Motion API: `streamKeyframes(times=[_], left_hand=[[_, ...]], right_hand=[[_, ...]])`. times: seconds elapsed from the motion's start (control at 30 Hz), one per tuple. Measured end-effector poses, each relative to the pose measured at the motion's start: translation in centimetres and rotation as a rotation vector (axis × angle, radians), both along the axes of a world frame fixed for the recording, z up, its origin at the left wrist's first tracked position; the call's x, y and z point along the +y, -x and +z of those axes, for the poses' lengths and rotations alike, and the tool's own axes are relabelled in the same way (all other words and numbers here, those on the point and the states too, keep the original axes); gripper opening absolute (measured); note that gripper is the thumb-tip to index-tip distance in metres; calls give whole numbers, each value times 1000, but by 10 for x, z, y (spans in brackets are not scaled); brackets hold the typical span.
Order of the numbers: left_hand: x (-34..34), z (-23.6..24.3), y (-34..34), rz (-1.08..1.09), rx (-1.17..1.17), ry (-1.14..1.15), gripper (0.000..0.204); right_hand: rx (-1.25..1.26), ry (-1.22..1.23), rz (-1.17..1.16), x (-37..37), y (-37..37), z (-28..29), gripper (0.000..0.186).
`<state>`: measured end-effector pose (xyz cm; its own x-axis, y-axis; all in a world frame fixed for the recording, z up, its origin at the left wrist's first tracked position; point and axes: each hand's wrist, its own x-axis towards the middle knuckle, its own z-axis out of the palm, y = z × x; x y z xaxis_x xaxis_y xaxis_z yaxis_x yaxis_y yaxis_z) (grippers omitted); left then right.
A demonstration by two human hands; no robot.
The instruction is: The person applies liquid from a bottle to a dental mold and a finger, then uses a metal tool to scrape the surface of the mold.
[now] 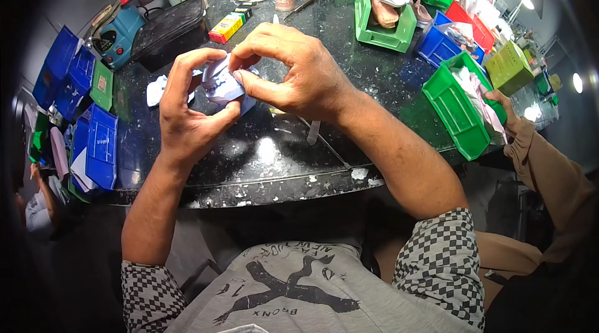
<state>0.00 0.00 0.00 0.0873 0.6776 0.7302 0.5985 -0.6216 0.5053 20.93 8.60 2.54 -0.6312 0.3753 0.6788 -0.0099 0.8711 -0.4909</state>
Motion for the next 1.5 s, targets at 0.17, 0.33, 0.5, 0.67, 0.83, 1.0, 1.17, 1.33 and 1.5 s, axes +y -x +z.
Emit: streamKeyframes(times=[0.17, 0.33, 0.5, 0.67, 0.83, 1.0, 1.17, 1.33, 1.5], left_hand=[[0, -2, 2, -53, 47, 76, 57], [-2, 0, -4, -52, 17, 80, 57], [1, 0, -1, -50, 19, 53, 56], [3, -4, 1, -65, 26, 73, 58], [2, -3, 1, -85, 52, 83, 61], [4, -5, -2, -85, 19, 60, 59], [4, -2, -3, -66, -19, 17, 57], [4, -3, -2, -79, -53, 45, 57], [3, -2, -1, -72, -49, 28, 57]], right_hand=[[-120, 35, 1, 1, -1, 2, 19], [-138, 88, 24, 4, -4, -1, 19], [-94, 110, 64, 10, -3, -3, 20], [-141, 144, 75, 7, -5, 1, 18], [-113, 118, 86, 11, -7, 1, 21], [-108, 134, 111, 11, -9, 2, 20], [-50, 76, 91, 13, -9, 4, 21], [-21, -28, 98, 13, -10, 5, 18], [-36, 133, 142, 16, -10, 4, 16]])
